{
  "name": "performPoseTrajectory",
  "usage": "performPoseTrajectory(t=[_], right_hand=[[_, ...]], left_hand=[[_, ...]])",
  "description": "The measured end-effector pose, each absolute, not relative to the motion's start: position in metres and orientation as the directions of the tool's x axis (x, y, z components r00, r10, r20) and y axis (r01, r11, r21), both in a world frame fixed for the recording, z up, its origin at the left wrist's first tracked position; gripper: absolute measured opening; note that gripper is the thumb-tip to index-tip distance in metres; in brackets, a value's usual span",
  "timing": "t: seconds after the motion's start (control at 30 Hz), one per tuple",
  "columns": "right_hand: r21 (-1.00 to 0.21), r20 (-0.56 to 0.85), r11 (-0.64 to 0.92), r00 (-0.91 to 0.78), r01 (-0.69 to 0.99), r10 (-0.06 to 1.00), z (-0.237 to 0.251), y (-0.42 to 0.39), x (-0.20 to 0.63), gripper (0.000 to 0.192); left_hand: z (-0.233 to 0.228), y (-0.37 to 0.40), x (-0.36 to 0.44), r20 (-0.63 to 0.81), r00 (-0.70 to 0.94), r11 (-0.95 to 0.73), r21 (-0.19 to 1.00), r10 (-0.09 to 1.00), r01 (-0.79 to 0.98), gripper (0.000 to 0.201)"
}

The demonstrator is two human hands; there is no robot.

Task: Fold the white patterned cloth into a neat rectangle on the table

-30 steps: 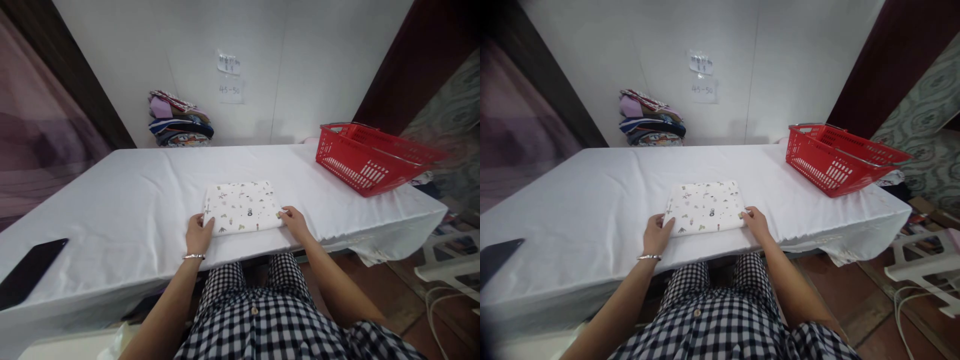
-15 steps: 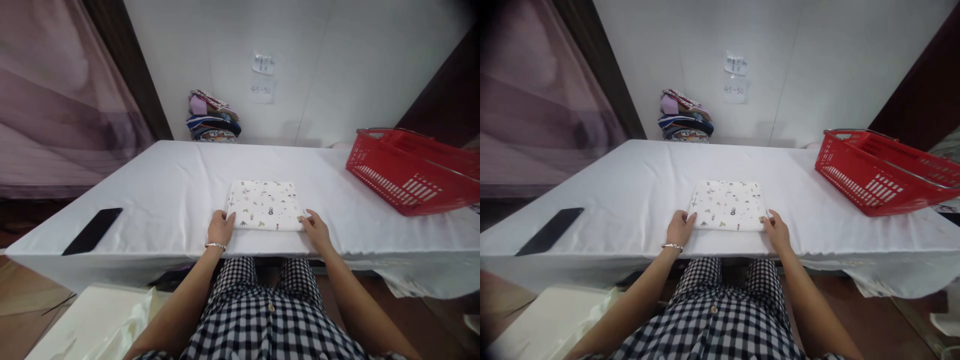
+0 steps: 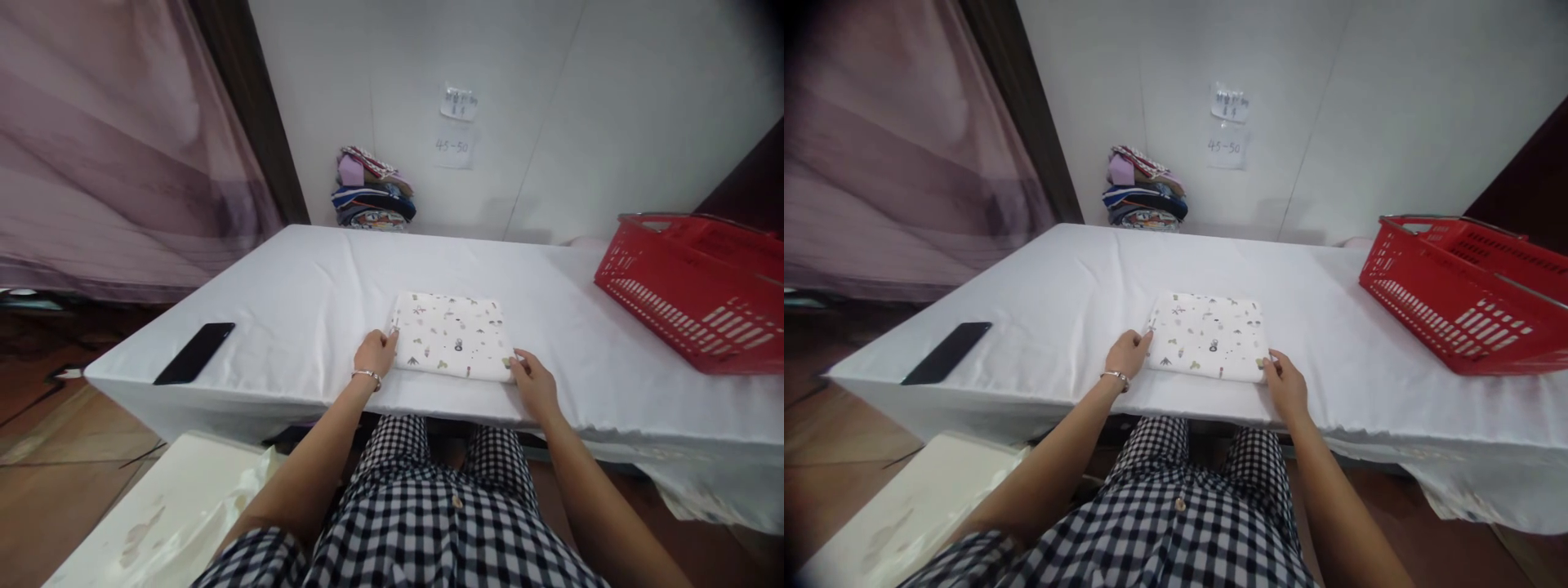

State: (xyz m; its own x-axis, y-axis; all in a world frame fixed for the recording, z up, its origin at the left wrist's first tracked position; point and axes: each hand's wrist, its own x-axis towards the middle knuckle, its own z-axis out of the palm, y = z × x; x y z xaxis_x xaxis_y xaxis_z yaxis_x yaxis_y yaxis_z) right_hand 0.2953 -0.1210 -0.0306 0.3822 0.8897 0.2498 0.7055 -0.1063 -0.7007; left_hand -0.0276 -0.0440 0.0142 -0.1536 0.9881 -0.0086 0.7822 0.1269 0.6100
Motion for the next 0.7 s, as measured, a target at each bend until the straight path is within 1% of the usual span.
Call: performPoseTrajectory(t=[0.13, 0.2, 0.3, 0.4, 0.53, 0.7], right_hand=[[-0.693, 0.249, -0.111, 0.381, 0.712, 0.890, -0.029, -0.121, 0.294, 0.051], [-0.690, 0.246, -0.116, 0.382, 0.714, 0.891, -0.029, -0.121, 0.294, 0.050], [-0.686, 0.242, -0.122, 0.383, 0.717, 0.891, -0.029, -0.121, 0.294, 0.049], [-0.690, 0.237, -0.125, 0.386, 0.713, 0.891, -0.029, -0.122, 0.294, 0.050], [-0.688, 0.226, -0.136, 0.388, 0.713, 0.893, -0.028, -0.122, 0.293, 0.050], [-0.671, 0.237, -0.135, 0.384, 0.729, 0.892, -0.028, -0.122, 0.293, 0.051]], left_hand=[[0.019, -0.023, -0.022, -0.005, -0.151, 0.127, 0.564, 0.989, 0.816, 0.040], [0.019, -0.014, -0.018, -0.013, -0.124, 0.112, 0.533, 0.992, 0.839, 0.038], [0.016, -0.004, -0.016, -0.065, -0.099, 0.119, 0.505, 0.993, 0.855, 0.032], [0.014, -0.002, -0.017, -0.108, -0.110, 0.151, 0.518, 0.988, 0.842, 0.033], [0.015, -0.002, -0.018, -0.118, -0.123, 0.167, 0.529, 0.985, 0.832, 0.033], [0.019, 0.008, -0.016, -0.091, -0.125, 0.155, 0.555, 0.988, 0.817, 0.038]])
